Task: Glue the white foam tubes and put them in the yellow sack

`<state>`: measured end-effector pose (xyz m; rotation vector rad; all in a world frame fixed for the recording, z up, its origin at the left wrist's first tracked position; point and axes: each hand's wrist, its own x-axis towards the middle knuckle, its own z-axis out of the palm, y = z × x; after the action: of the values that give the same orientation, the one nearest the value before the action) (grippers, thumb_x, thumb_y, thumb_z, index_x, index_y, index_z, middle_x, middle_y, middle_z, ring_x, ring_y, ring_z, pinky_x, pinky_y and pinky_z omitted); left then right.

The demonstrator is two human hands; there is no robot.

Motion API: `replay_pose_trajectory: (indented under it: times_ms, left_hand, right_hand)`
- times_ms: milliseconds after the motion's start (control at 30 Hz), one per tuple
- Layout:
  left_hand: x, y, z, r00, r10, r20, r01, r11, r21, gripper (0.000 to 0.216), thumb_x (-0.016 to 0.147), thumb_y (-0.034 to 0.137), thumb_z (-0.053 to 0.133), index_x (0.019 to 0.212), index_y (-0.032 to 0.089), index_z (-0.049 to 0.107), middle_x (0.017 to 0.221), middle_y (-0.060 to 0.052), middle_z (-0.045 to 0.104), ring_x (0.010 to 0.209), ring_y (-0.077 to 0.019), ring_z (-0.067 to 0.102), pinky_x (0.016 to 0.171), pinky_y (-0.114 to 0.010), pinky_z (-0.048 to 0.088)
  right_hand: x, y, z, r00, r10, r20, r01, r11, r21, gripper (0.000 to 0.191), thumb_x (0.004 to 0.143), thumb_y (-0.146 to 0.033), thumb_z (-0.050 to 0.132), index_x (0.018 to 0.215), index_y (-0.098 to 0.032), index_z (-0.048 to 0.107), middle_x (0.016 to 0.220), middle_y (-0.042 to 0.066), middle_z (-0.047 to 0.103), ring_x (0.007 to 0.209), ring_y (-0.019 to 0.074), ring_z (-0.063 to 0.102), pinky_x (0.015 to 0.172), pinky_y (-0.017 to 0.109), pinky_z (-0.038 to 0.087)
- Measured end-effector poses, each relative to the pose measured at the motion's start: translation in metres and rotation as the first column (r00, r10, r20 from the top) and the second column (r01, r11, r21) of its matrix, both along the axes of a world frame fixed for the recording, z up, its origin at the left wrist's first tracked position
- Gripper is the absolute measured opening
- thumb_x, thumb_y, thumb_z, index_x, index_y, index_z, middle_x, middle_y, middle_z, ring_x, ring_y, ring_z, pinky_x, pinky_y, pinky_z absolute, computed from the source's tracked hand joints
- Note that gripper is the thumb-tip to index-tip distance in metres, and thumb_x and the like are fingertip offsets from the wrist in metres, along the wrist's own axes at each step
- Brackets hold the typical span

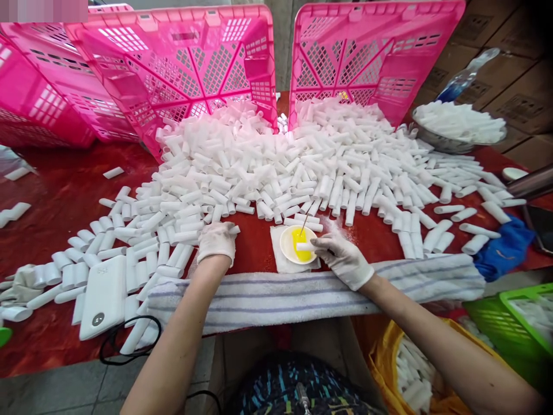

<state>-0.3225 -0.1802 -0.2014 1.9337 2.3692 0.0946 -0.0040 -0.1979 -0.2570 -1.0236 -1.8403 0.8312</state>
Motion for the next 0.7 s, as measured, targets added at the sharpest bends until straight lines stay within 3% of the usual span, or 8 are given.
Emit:
replay_pose_trajectory:
  times_ms: [67, 133, 200, 267, 400, 533, 600, 700]
  left_hand:
    - [0.002, -0.004, -0.002, 1.0, -0.006, -0.009, 0.007, 0.999, 0.032, 0.032, 0.083, 0.037, 0.056, 0.108, 0.024, 0.072, 0.101, -0.012, 0.066, 0.096, -0.0294, 0.059, 0.087, -0.039, 0.043]
    - [0.004, -0.008, -0.005, 1.0, -0.008, 0.017, 0.007, 0.996, 0.088, 0.032, 0.082, 0.039, 0.058, 0.105, 0.023, 0.073, 0.099, -0.012, 0.066, 0.095, -0.0291, 0.059, 0.088, -0.039, 0.043]
    - [0.007, -0.012, -0.006, 0.995, -0.02, 0.102, 0.004, 0.988, 0.154, 0.032, 0.079, 0.039, 0.062, 0.103, 0.021, 0.073, 0.1, -0.011, 0.066, 0.096, -0.0279, 0.059, 0.091, -0.038, 0.043]
    - [0.011, -0.016, -0.006, 0.966, -0.055, 0.254, 0.0, 0.978, 0.209, 0.031, 0.077, 0.038, 0.065, 0.101, 0.019, 0.072, 0.102, -0.01, 0.068, 0.097, -0.026, 0.06, 0.094, -0.036, 0.043]
    - [0.024, -0.024, -0.004, 0.741, -0.05, 0.669, -0.08, 0.984, 0.162, 0.031, 0.076, 0.042, 0.067, 0.096, 0.019, 0.067, 0.097, -0.005, 0.07, 0.091, -0.0204, 0.064, 0.087, -0.032, 0.048]
    - [0.041, -0.031, -0.007, 0.429, -0.054, 0.902, -0.118, 0.986, 0.115, 0.037, 0.075, 0.042, 0.068, 0.101, 0.017, 0.063, 0.098, -0.005, 0.071, 0.089, -0.0176, 0.066, 0.087, -0.03, 0.051]
    - [0.048, -0.035, -0.007, 0.375, -0.072, 0.924, -0.108, 0.987, 0.121, 0.037, 0.073, 0.037, 0.068, 0.104, 0.016, 0.063, 0.104, -0.007, 0.071, 0.094, -0.0174, 0.066, 0.091, -0.031, 0.051]
    - [0.06, -0.041, -0.003, 0.375, -0.104, 0.921, -0.068, 0.988, 0.139, 0.035, 0.072, 0.03, 0.069, 0.104, 0.015, 0.066, 0.107, -0.007, 0.071, 0.096, -0.0173, 0.066, 0.093, -0.031, 0.051]
  right_hand:
    - [-0.001, -0.002, 0.002, 1.0, -0.017, -0.002, 0.017, 0.999, 0.028, 0.025, 0.085, -0.031, 0.065, 0.108, -0.024, 0.068, 0.099, 0.006, 0.065, 0.09, 0.0193, 0.066, 0.083, 0.034, 0.056]
    - [-0.002, -0.005, 0.005, 0.998, -0.065, -0.006, 0.065, 0.997, -0.046, 0.029, 0.085, -0.034, 0.064, 0.112, -0.023, 0.066, 0.106, 0.007, 0.067, 0.096, 0.0206, 0.066, 0.088, 0.035, 0.055]
    - [-0.004, -0.007, 0.007, 0.996, -0.088, -0.002, 0.087, 0.99, -0.115, 0.03, 0.088, -0.037, 0.061, 0.114, -0.022, 0.065, 0.109, 0.007, 0.068, 0.1, 0.0212, 0.066, 0.091, 0.035, 0.054]
    - [-0.005, -0.008, 0.005, 0.997, -0.078, 0.006, 0.078, 0.994, -0.076, 0.025, 0.088, -0.036, 0.06, 0.107, -0.022, 0.067, 0.1, 0.006, 0.07, 0.093, 0.0201, 0.067, 0.086, 0.034, 0.056]
    - [-0.007, -0.008, -0.001, 0.997, -0.075, -0.027, 0.076, 0.996, 0.055, 0.021, 0.083, -0.033, 0.067, 0.101, -0.022, 0.067, 0.093, 0.005, 0.065, 0.082, 0.0178, 0.066, 0.073, 0.031, 0.057]
    - [-0.009, -0.008, 0.005, 0.995, -0.087, -0.042, 0.085, 0.995, -0.049, 0.028, 0.084, -0.041, 0.064, 0.103, -0.021, 0.066, 0.092, 0.005, 0.066, 0.083, 0.0181, 0.066, 0.076, 0.031, 0.056]
    - [-0.01, -0.01, 0.015, 0.997, -0.073, -0.016, 0.07, 0.986, -0.153, 0.027, 0.082, -0.046, 0.065, 0.086, -0.02, 0.068, 0.074, 0.002, 0.06, 0.066, 0.0145, 0.061, 0.062, 0.027, 0.054]
    - [-0.008, -0.02, 0.034, 0.995, -0.103, 0.001, 0.1, 0.958, -0.268, 0.033, 0.075, -0.049, 0.071, 0.067, -0.019, 0.061, 0.059, -0.002, 0.048, 0.052, 0.0111, 0.052, 0.046, 0.023, 0.045]
